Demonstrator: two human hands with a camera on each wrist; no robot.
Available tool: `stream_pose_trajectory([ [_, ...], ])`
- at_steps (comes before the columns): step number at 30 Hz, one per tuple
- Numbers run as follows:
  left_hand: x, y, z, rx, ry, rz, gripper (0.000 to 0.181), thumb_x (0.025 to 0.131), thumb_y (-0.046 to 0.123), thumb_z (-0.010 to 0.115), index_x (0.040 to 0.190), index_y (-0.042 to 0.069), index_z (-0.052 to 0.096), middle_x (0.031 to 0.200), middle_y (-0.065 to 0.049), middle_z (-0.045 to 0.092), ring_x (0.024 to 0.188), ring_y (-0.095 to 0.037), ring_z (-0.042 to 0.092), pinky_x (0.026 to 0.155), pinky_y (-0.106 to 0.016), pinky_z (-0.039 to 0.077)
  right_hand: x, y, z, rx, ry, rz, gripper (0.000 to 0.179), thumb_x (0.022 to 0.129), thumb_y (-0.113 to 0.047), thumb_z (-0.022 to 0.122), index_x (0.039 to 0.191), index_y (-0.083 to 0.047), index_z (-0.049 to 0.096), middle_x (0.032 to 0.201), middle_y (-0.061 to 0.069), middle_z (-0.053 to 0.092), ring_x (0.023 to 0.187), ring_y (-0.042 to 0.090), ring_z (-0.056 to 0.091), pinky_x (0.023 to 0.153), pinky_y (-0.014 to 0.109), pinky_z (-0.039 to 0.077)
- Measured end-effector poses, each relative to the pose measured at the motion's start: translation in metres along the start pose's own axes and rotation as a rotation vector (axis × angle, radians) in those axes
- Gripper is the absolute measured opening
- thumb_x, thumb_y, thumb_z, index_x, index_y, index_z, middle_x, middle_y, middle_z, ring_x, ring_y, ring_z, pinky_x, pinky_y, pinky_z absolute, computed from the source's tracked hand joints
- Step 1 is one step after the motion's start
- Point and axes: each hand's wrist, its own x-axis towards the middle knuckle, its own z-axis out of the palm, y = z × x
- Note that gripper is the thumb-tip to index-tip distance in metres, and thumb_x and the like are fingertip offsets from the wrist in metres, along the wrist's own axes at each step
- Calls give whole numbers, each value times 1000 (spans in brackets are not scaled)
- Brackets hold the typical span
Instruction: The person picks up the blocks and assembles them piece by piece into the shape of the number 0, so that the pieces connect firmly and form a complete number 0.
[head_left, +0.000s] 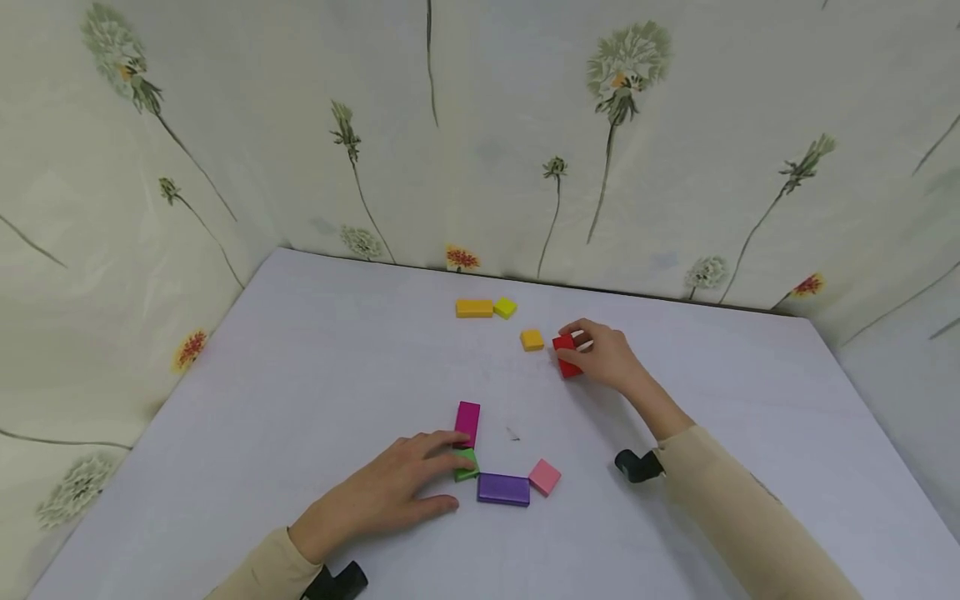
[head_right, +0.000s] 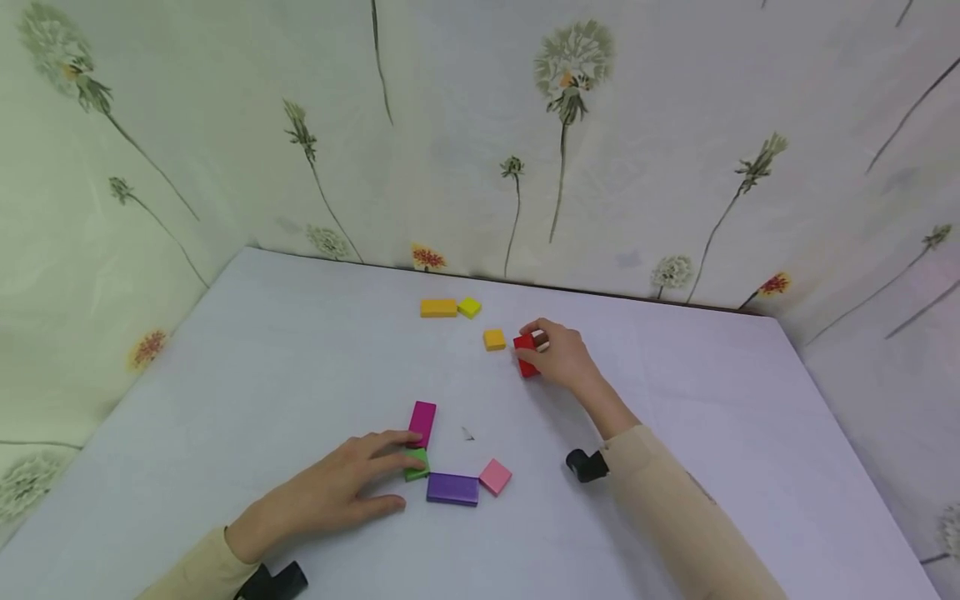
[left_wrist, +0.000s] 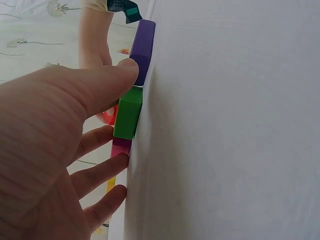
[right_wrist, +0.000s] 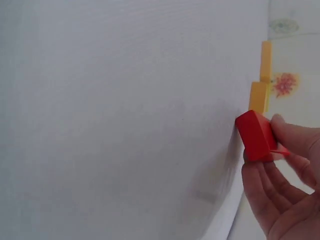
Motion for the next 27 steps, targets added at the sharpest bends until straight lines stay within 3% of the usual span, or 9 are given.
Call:
stream_pose_trajectory([
  [14,-1,1,-1,1,-6,-17,40,93,37,67,132,28,59,147,3,43,132,-15,42,102,-42,39,-16,6,-10,90,-37,16,39,95,-23,64,131,-8,57,122,20,59,108,36,61,83,42,54],
  [27,0,0,0,2,-4,-16,41,93,37,67,132,29,59,146,4,43,132,-15,42,102,-42,39,-29,-1,-15,188,-60,30,41,94,-27,66,132,-13,57,125,17,58,112,35,59,86,43,53],
])
